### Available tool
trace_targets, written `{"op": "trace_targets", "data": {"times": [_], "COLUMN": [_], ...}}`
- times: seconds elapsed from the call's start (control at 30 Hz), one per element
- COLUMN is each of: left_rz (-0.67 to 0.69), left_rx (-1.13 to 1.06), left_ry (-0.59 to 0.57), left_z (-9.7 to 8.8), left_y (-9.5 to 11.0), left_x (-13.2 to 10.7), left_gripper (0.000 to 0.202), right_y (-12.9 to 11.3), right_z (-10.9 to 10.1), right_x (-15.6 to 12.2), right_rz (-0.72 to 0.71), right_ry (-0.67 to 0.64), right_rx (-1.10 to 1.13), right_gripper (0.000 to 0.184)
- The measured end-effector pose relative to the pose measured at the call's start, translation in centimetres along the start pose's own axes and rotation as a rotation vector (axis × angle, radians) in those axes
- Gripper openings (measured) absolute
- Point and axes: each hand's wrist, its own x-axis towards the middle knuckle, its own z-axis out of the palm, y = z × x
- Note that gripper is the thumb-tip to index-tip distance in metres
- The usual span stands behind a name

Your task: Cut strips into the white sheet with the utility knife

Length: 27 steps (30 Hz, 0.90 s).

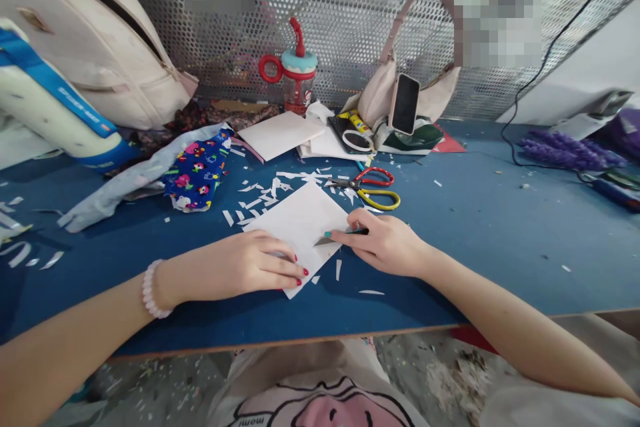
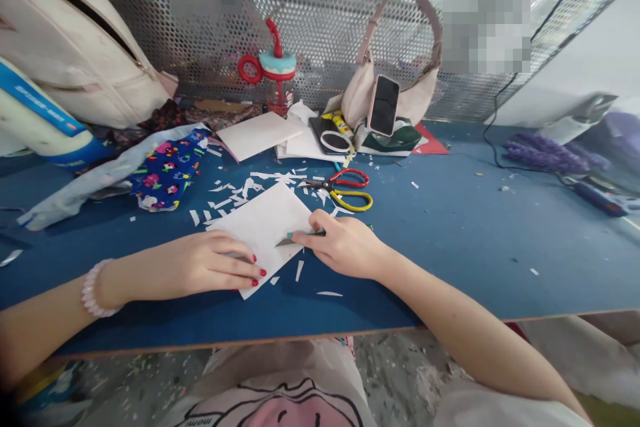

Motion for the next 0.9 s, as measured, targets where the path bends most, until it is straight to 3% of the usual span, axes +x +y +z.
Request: {"op": "trace_targets", "data": {"times": [0.9], "left_rz": [0.027], "left_rx": [0.070], "left_ry": [0.002], "left_z": [-0.56], "left_y": [0.31], "left_x": [0.47], "left_gripper": [0.022], "right_y": [0.10], "right_z": [-0.07], "right_x": [0.09], "right_rz": [0.021], "right_ry": [-0.087], "right_rx": [-0.016], "right_gripper": [0.041]}}
